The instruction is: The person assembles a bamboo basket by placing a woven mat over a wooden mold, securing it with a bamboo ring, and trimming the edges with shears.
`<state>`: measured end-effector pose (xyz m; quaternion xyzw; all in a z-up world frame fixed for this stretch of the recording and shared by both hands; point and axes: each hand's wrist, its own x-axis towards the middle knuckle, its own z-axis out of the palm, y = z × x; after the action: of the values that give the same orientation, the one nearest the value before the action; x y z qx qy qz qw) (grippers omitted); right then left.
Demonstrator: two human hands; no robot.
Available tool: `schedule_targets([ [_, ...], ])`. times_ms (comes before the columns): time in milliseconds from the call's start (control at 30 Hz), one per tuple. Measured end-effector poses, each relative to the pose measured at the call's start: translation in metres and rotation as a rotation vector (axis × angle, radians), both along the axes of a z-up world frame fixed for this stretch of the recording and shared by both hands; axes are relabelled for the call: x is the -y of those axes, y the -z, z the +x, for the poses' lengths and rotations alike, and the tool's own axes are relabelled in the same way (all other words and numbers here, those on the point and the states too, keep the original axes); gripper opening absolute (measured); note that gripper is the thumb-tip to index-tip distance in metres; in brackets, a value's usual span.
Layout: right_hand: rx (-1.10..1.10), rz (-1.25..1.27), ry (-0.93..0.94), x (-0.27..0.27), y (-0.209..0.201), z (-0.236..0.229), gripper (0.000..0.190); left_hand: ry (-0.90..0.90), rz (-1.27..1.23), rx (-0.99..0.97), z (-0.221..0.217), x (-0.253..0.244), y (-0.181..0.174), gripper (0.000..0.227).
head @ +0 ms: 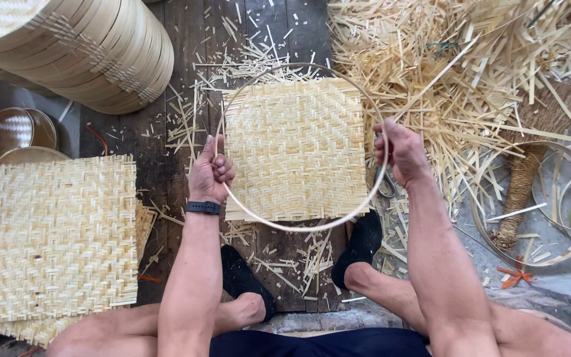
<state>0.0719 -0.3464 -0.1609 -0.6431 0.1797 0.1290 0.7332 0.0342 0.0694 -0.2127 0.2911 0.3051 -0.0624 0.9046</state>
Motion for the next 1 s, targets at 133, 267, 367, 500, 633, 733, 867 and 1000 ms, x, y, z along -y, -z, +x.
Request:
schedule_targets([
  [133,-0.044,-0.249,0.049,-0.018,0.029,0.0,0.021,-0.211,0.228,-0.073,0.005,0.011,0.032,0.023],
  [267,-0.024,-0.451,0.001,-0.022,0.074,0.006,0.043,-0.105,0.664,-0.193,0.012,0.008,0.085,0.02],
  [367,0.098,-0.729,-0.143,-0.021,0.105,0.015,0.056,0.049,1.048,-0.176,0.018,-0.002,0.13,0.02],
  [500,0.177,-1.064,-0.214,-0.018,0.13,0.019,0.056,0.222,1.386,-0.123,0.015,-0.014,0.156,0.027],
  [633,0.077,-0.992,-0.125,-0.019,0.13,0.015,0.048,0.365,1.701,-0.068,0.013,-0.011,0.143,0.029],
  [733,-0.016,-0.985,-0.069,-0.021,0.121,0.011,0.038,0.352,1.683,-0.067,0.01,-0.003,0.127,0.028],
  [867,-0.01,-0.955,0.007,-0.022,0.119,0.004,0.027,0.348,1.749,-0.014,0.009,-0.001,0.116,0.031],
  [1000,-0.073,-0.935,0.02,-0.024,0.117,0.008,0.028,0.317,1.661,-0.128,0.018,-0.002,0.116,0.03],
])
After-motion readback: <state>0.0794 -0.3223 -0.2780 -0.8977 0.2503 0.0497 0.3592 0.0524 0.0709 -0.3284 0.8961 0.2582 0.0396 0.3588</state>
